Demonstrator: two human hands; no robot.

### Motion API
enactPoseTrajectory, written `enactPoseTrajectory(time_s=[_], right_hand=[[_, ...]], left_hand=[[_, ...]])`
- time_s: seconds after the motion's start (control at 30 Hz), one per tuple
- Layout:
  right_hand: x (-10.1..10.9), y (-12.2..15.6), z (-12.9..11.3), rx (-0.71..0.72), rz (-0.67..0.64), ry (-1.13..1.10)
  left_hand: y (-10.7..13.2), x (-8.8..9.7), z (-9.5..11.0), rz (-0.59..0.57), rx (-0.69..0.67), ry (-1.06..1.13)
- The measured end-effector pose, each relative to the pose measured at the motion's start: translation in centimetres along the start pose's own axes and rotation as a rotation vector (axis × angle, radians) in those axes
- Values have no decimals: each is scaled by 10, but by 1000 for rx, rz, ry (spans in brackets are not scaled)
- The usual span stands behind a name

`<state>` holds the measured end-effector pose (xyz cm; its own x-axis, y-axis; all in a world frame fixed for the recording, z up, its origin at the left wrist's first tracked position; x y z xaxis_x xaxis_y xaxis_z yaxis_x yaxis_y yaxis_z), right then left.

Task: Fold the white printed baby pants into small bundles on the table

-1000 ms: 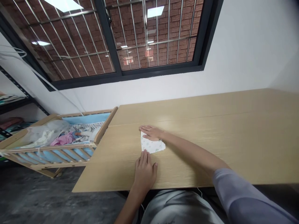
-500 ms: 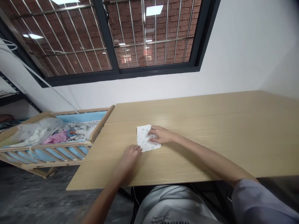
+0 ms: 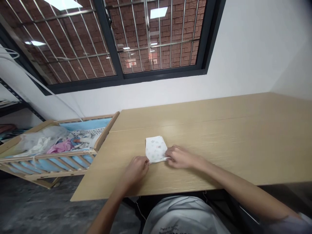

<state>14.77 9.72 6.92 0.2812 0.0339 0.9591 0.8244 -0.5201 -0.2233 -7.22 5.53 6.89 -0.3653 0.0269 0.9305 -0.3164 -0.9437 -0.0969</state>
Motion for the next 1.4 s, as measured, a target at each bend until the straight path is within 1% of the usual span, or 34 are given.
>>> enactPoseTrajectory(time_s=[0.07,0.17,0.27,0.33,0.37,0.47,0.53,0.6,0.7,0.83,0.93,1.0,1.03,1.1,1.17,1.23,1.3,1.4], right_hand=[[8,4,-2,-22,-42,-126],[17,1,5,-79,-76,-276],[20,-15,24,-160,-109,-401],[19,-30,40,-240,-80,-413],[17,-38,49,-288,-42,-387],[7,-55,70,-417,96,-247],[-5,-61,78,-467,159,-162],[-19,-63,83,-506,180,-111],[-35,-64,88,-544,186,-126],[-42,-64,93,-570,209,-187],[-37,-63,92,-582,229,-207],[-28,-60,84,-565,300,-140],[-23,-58,77,-536,343,-85],[-18,-55,61,-445,389,16],[-22,-54,46,-355,343,56],[-33,-56,36,-287,248,62],[-45,-58,31,-228,160,59],[-56,-59,34,-198,101,37]], left_hand=[[5,3,3,-29,46,96],[-2,7,5,23,74,183],[-26,10,1,125,98,120],[-47,10,-3,190,133,38],[-58,10,-5,218,153,-1],[-85,4,-10,283,222,-91],[-97,-4,-14,313,274,-152],[-105,-15,-19,319,319,-198],[-111,-29,-28,308,358,-231],[-114,-35,-36,320,369,-231],[-113,-33,-35,350,348,-218],[-108,-31,-33,387,315,-210],[-105,-31,-32,404,281,-202],[-99,-32,-26,424,156,-155],[-93,-38,-18,405,-7,-83],[-90,-45,-9,347,-117,-37],[-90,-53,-3,265,-125,-54],[-90,-62,0,170,-33,-127]])
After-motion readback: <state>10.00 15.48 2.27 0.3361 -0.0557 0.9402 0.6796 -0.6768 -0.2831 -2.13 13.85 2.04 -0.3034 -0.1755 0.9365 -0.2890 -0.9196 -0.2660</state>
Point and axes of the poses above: each hand's wrist, its own y-axis away from the middle knuckle, its own x-axis out of the back of the hand, z = x × y, the point moved 4 cm from there along -y, towards the middle knuckle, and after that the axes turned 6 degrees about x, right-handed, at the moved point
